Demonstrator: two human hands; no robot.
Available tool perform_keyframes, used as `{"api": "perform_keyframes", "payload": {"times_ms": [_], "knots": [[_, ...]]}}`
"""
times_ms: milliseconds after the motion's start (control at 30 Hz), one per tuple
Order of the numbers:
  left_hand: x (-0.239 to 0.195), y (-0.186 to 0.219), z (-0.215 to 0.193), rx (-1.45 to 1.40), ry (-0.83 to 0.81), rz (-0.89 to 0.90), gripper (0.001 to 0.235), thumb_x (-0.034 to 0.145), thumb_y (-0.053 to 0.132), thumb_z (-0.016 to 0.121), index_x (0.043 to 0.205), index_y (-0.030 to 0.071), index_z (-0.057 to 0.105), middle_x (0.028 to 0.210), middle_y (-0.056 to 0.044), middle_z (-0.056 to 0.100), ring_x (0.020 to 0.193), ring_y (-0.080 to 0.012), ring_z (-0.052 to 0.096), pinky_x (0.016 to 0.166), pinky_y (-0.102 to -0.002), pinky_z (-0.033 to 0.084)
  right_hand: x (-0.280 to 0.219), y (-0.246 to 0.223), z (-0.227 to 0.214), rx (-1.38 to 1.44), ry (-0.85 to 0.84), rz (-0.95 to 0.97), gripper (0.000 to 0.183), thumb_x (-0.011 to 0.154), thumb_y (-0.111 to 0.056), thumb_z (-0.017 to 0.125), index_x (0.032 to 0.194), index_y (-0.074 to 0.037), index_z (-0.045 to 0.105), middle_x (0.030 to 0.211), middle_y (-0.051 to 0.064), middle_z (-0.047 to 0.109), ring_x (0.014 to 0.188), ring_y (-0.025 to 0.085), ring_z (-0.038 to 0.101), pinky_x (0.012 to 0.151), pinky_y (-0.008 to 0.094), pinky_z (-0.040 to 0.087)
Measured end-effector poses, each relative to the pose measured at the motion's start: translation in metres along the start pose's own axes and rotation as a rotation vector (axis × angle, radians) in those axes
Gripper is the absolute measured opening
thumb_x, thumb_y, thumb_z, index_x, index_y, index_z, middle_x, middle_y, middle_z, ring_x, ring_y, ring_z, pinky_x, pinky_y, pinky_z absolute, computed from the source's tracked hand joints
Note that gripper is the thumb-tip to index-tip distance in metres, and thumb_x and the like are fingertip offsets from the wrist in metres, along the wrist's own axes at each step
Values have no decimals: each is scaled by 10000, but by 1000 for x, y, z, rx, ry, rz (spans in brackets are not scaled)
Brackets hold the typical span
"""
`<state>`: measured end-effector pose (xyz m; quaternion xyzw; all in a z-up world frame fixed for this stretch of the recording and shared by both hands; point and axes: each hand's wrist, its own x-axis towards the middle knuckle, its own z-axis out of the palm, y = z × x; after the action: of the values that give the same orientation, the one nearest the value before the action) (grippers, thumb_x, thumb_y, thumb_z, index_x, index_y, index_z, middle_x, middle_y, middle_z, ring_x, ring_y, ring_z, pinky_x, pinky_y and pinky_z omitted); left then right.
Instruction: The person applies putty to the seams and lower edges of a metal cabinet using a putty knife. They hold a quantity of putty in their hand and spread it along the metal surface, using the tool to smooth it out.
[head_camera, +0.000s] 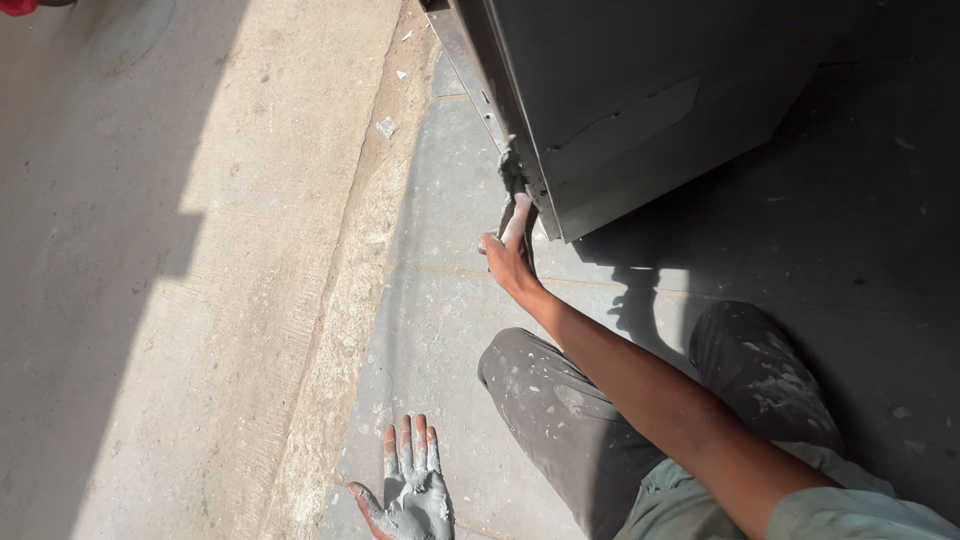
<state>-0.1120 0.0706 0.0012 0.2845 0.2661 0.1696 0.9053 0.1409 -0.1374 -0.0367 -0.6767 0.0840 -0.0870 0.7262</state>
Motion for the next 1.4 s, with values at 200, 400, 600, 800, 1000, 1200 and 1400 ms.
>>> {"api": "perform_keyframes", "payload": {"times_ms": [200, 400, 600, 800, 1000, 1200, 1400], "knots": [[-1, -2, 25, -13, -145, 54, 1026, 961, 722, 314, 1592, -65, 122, 1648, -328, 218, 1535, -440, 264, 1245, -525, 275, -46, -3, -123, 105, -298, 114, 839, 817, -25, 575, 1603, -33, 282, 1456, 232, 559, 937, 155, 688, 650, 277, 580], [17, -14, 7, 36, -33, -7, 1064, 923, 766, 316, 1591, -49, 171, 1633, -304, 236, 1528, -431, 280, 1250, -520, 291, 41, -23, -273, 137, 170, -20, 793, 827, -28, 572, 1592, -79, 371, 1505, 147, 534, 928, 149, 654, 609, 234, 507], [14, -16, -26, 142, -87, 41, 1085, 916, 785, 322, 1577, -64, 179, 1648, -302, 234, 1532, -429, 273, 1236, -534, 283, 85, -40, -305, 183, 362, 18, 775, 861, -30, 543, 1619, -124, 409, 1461, 197, 571, 898, 95, 618, 560, 213, 406], [21, 4, -103, 73, 158, -20, 1121, 855, 851, 244, 1585, 0, 239, 1649, -216, 292, 1499, -386, 324, 1208, -516, 318, 64, -42, -271, 158, 247, -49, 816, 753, 38, 541, 1556, -82, 458, 1538, 94, 507, 738, 48, 570, 480, 181, 368], [-14, 12, -76, 82, 118, 48, 1062, 910, 790, 276, 1573, -38, 212, 1638, -291, 274, 1514, -418, 316, 1227, -530, 308, 31, -6, -167, 35, 93, -199, 822, 751, 26, 570, 1559, 48, 420, 1584, 256, 493, 1099, 217, 483, 877, 291, 392], [-38, -6, 9, 162, -249, 171, 984, 992, 671, 334, 1600, -82, 155, 1658, -337, 224, 1546, -433, 278, 1256, -496, 281, -6, -4, -57, 32, -180, -52, 758, 799, -79, 647, 1502, 103, 428, 1458, 249, 563, 1151, 280, 547, 910, 352, 427], [4, -31, 64, 904, -528, -67, 1013, 920, 736, 355, 1661, 84, 129, 1662, -261, 328, 1292, -682, 185, 1072, -727, 158, -111, -71, -113, 152, -932, 207, 802, 695, -106, 668, 1475, 19, 529, 947, 106, 708, 749, 110, 617, 589, 255, 482]]}}
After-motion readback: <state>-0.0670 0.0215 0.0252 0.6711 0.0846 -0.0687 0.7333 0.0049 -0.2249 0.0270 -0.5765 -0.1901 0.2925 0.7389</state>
